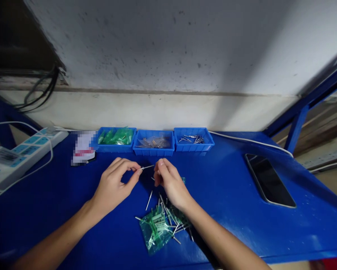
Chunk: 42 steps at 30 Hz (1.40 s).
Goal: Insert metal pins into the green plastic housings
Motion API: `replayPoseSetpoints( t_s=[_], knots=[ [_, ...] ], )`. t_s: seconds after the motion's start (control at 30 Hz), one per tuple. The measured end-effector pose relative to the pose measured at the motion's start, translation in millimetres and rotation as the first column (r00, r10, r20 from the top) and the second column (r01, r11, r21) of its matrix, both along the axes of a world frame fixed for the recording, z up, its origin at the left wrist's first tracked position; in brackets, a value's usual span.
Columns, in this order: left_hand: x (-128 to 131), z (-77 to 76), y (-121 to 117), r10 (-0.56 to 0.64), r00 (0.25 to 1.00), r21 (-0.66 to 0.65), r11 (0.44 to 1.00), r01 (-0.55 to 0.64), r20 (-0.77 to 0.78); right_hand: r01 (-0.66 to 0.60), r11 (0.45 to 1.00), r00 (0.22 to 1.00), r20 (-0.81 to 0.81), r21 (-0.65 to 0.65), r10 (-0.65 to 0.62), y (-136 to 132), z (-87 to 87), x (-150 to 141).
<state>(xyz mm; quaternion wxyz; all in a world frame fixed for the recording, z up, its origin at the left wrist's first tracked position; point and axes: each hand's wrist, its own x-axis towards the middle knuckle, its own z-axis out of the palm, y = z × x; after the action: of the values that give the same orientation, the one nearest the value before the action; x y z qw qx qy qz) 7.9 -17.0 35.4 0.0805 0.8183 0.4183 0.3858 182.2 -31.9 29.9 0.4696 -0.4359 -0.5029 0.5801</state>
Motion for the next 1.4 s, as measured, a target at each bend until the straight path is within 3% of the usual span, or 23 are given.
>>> replayPoseSetpoints(
  t_s=[0.23,0.33,0.43,0.57,0.63,0.87,1.23,1.4],
  knots=[
    [1,2.5,-3,-0.084,0.994,0.02,0.996,0.083,0.063,-0.049,0.993,0.942,0.336,0.104,0.011,0,3.8,0],
    [-2,2.4,-1,-0.083,0.988,-0.151,0.983,0.103,0.132,-0.02,0.984,0.908,0.415,0.179,-0.057,-1,0.0,0],
    [-2,-1.5,2,-0.059,0.98,-0.353,0.927,0.125,0.191,-0.034,0.963,0.869,0.484,0.267,-0.103,-2,-5.2,0],
    [0,-9.2,4,-0.058,0.974,-0.495,0.854,0.162,0.219,-0.08,0.918,0.832,0.534,0.389,-0.154,-3,-5.9,-1],
    [0,-11.9,4,-0.065,0.97,-0.507,0.843,0.18,0.235,-0.104,0.905,0.817,0.555,0.412,-0.159,-3,-4.3,0],
    [0,-17.8,4,-0.1,0.94,-0.405,0.884,0.234,0.326,-0.109,0.915,0.81,0.569,0.389,-0.145,2,-5.1,1],
    [0,-20.5,4,-0.062,0.935,-0.575,0.773,0.267,0.35,-0.084,0.883,0.832,0.52,0.462,-0.193,0,-5.9,1],
    [0,-21.9,4,-0.081,0.946,-0.561,0.788,0.253,0.314,-0.087,0.869,0.839,0.507,0.487,-0.2,0,-7.0,1]
  ],
)
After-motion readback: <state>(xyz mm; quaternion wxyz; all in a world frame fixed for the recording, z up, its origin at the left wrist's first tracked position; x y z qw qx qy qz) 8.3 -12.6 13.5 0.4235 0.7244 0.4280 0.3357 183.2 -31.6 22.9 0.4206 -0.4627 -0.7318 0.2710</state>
